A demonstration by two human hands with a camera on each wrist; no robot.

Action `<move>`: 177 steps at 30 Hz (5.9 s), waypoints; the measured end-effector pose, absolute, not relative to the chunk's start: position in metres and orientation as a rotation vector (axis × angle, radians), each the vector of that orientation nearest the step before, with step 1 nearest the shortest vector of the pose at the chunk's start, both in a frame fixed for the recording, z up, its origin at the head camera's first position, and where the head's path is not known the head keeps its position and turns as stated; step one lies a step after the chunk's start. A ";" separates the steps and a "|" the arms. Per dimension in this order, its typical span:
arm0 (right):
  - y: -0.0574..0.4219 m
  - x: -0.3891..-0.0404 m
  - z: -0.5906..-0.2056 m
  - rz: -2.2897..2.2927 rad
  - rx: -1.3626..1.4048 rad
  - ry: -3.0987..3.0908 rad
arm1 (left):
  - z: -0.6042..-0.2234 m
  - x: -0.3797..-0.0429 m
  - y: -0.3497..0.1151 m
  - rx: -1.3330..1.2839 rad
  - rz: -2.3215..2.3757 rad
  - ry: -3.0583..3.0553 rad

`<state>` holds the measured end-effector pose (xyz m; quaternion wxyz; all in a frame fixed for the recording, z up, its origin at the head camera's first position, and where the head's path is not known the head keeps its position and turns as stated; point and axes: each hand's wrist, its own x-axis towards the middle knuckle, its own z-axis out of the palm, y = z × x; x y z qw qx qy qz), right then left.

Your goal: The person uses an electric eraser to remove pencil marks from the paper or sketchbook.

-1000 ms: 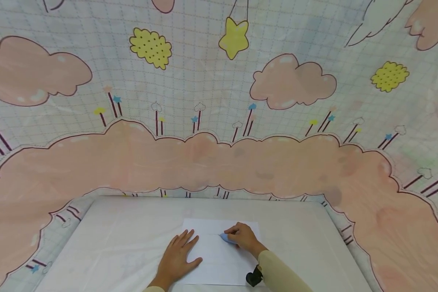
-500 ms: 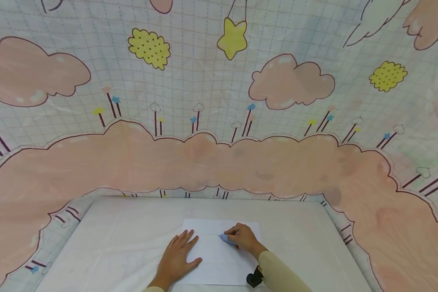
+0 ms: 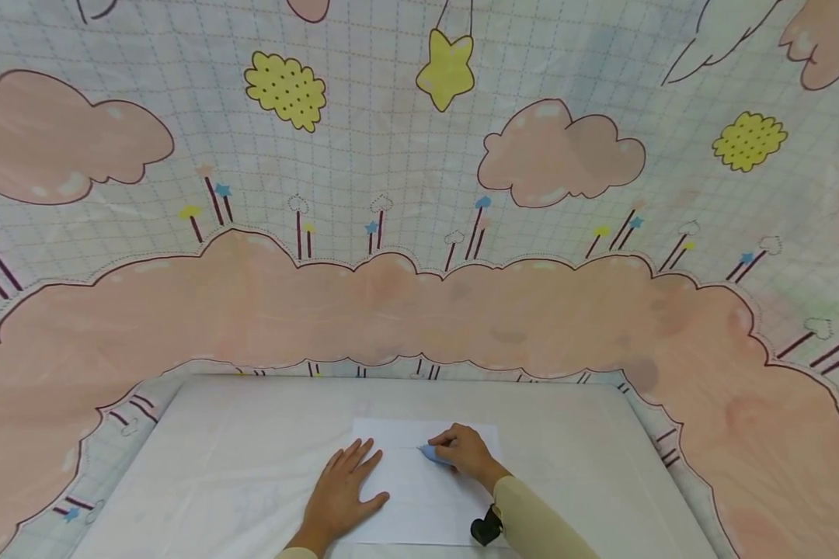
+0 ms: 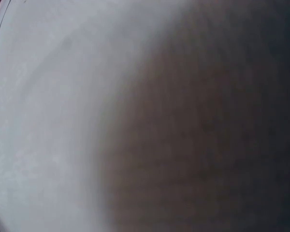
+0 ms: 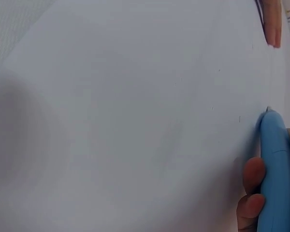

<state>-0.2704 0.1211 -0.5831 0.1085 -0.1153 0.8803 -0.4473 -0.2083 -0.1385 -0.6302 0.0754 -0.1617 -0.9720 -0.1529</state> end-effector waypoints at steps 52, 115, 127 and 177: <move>0.130 -0.275 -0.581 -1.268 -0.367 2.621 | -0.632 -0.210 -0.140 -0.502 -0.470 -2.880; 0.135 -0.282 -0.579 -1.254 -0.280 2.559 | -0.631 -0.210 -0.139 -0.490 -0.471 -2.913; 0.132 -0.280 -0.578 -1.280 -0.285 2.531 | -0.632 -0.208 -0.140 -0.504 -0.490 -2.856; 0.129 -0.279 -0.573 -1.254 -0.295 2.550 | -0.632 -0.208 -0.139 -0.502 -0.479 -2.875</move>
